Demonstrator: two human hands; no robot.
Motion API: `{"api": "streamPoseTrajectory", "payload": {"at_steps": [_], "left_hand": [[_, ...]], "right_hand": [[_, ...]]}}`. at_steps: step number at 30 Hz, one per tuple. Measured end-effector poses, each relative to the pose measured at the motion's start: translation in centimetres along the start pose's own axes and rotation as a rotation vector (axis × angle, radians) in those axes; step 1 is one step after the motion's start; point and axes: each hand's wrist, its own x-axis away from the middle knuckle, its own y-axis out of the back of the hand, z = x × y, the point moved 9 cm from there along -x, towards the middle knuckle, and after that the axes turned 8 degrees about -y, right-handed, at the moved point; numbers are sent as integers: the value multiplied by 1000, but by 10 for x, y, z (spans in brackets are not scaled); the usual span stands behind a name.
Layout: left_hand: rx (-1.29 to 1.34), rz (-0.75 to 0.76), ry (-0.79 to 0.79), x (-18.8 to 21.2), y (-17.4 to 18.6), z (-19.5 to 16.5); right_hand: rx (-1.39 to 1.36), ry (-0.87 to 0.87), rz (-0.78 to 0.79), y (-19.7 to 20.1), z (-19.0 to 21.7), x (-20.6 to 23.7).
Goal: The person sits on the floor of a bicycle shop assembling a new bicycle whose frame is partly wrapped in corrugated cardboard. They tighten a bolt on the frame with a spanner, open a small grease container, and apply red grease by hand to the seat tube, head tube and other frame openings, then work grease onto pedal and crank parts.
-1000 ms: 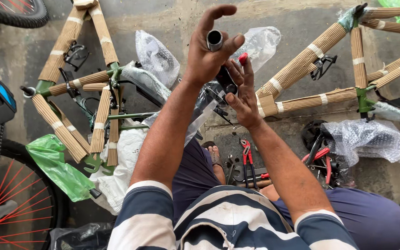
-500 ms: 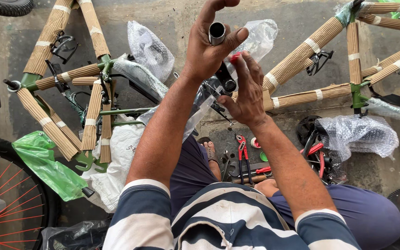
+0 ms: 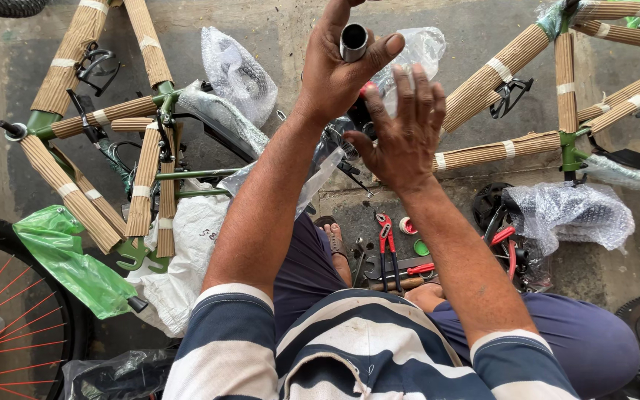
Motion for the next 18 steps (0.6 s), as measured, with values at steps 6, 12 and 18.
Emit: {"api": "streamPoseTrajectory", "payload": {"at_steps": [6, 12, 18], "left_hand": [[167, -17, 18, 0, -5, 14], [-55, 3, -114, -5, -7, 16], [-64, -11, -118, -12, -12, 21]], "right_hand": [[-588, -136, 154, -13, -9, 7], [-728, -134, 184, -22, -1, 16], [-623, -124, 121, -18, 6, 28]]}}
